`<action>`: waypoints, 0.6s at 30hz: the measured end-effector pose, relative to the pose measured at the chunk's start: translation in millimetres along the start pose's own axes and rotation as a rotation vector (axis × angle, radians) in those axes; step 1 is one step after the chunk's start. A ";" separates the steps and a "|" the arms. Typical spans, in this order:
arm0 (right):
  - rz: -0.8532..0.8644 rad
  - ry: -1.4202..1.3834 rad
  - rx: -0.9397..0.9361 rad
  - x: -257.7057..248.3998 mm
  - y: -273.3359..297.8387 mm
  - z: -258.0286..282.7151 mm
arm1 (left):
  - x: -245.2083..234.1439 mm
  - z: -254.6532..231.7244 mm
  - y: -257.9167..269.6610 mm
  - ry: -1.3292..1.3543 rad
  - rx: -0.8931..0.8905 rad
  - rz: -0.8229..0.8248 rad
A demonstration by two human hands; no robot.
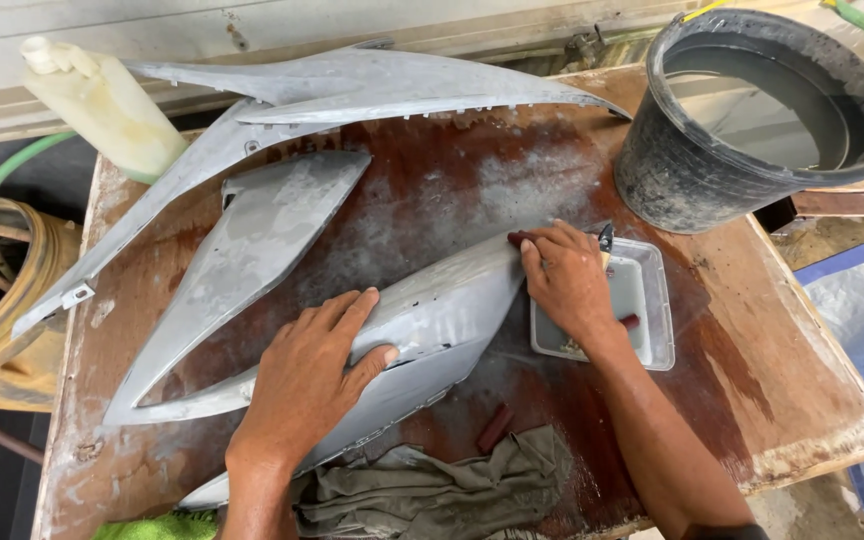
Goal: The person sands the surface of a grey plastic motorcycle fairing part using a small sanding block. They hold the part steady with one hand while rubbing the sanding block over the surface with the other hand, working on different sections of the part.
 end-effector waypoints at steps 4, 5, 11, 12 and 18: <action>-0.099 -0.178 -0.056 -39.1 11.1 26.4 | 1.4 1.9 -0.8 0.002 -0.011 0.001; -0.049 -0.210 -0.035 -39.9 20.7 24.3 | 2.1 2.6 -1.1 -0.001 -0.022 0.011; 0.006 -0.174 -0.040 -56.4 69.0 47.1 | 7.9 -4.2 -0.1 -0.079 0.062 -0.098; -0.009 -0.168 -0.007 -61.1 71.5 51.8 | 8.3 -7.6 -0.3 -0.108 0.088 -0.131; 0.026 -0.162 0.039 -55.3 76.3 41.6 | 29.6 -20.4 -18.6 -0.174 0.185 -0.157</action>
Point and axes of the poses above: each hand's wrist, its own y-axis away from the middle knuckle, its own x-axis out of the palm, z = x × y, the point moved 2 cm from there along -y, towards the middle knuckle
